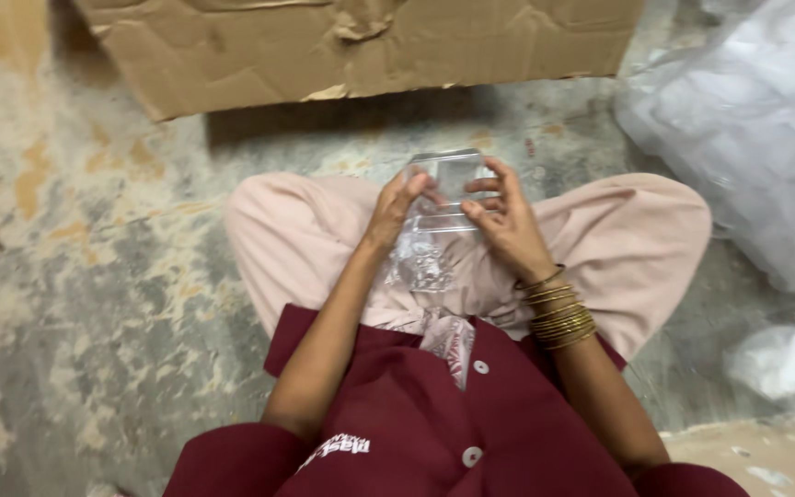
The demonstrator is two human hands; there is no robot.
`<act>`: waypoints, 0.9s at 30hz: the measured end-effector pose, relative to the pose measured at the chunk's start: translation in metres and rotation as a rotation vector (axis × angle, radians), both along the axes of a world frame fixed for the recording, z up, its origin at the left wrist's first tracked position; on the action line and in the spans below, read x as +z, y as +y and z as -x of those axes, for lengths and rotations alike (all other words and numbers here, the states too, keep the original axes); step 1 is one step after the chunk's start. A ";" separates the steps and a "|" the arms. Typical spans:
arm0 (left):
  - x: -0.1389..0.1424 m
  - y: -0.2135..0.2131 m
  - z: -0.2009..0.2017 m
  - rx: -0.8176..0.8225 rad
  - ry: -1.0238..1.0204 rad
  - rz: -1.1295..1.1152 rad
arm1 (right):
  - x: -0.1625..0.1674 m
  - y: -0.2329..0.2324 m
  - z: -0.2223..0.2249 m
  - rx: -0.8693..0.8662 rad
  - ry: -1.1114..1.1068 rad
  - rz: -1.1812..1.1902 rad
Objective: The person sits on the floor and places clear plastic containers into thin plastic bags one at a time, then puts the bagged containers into a cardboard box. They repeatedly take a container, pull a bag over it, and set the bagged container aside or into the box.
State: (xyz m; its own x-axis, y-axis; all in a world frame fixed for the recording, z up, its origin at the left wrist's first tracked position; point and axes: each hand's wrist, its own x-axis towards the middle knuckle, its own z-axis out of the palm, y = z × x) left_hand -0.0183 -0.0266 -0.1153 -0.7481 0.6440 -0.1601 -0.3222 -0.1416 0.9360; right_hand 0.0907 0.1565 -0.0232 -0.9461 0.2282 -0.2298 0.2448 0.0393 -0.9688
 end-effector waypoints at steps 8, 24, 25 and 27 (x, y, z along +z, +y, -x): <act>-0.020 0.002 0.007 0.249 -0.011 0.137 | 0.037 0.031 0.009 -0.149 0.089 -0.790; 0.097 0.002 -0.005 -0.097 -0.351 -0.488 | 0.048 -0.006 0.010 -0.020 0.318 -0.642; 0.102 0.004 -0.008 -0.139 -0.348 -0.511 | 0.050 -0.009 0.012 0.022 0.291 -0.526; 0.108 0.008 -0.014 -0.161 -0.403 -0.512 | 0.054 -0.015 0.014 0.023 0.315 -0.554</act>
